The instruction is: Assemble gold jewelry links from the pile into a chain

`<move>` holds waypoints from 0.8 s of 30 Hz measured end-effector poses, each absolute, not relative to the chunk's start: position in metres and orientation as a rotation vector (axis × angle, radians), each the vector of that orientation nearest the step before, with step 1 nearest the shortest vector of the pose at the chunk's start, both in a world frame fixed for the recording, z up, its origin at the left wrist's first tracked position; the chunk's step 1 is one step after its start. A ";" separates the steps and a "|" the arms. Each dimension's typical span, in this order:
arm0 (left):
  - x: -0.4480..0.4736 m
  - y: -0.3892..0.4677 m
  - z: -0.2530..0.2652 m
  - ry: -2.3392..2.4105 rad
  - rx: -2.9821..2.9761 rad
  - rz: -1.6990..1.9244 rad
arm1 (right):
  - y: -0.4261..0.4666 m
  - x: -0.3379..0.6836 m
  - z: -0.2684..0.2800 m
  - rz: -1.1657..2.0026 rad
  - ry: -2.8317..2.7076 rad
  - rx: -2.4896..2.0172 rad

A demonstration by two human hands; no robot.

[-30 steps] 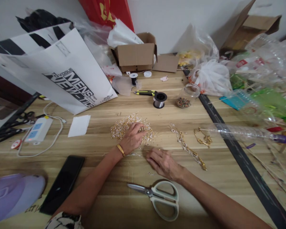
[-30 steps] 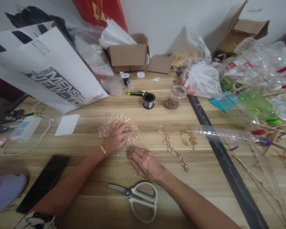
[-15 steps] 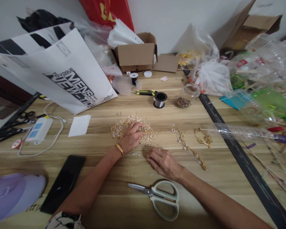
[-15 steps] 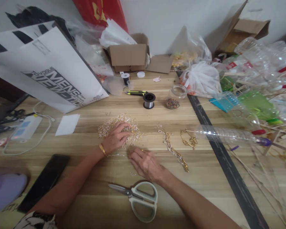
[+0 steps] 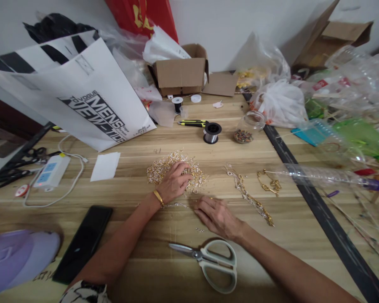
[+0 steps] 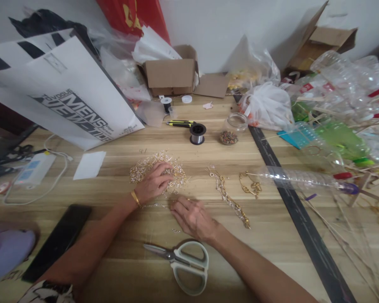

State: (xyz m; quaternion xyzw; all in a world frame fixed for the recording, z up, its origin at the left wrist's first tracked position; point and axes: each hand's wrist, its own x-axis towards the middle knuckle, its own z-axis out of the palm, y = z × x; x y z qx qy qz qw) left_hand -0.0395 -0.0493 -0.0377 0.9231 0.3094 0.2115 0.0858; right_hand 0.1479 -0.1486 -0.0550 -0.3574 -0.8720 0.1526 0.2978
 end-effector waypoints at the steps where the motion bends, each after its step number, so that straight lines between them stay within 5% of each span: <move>1: -0.039 -0.050 -0.038 0.925 2.747 0.637 | -0.149 0.148 -0.055 0.406 -2.317 -0.951; 24: -0.037 -0.050 -0.037 0.897 2.734 0.607 | -0.149 0.148 -0.058 0.384 -2.311 -0.955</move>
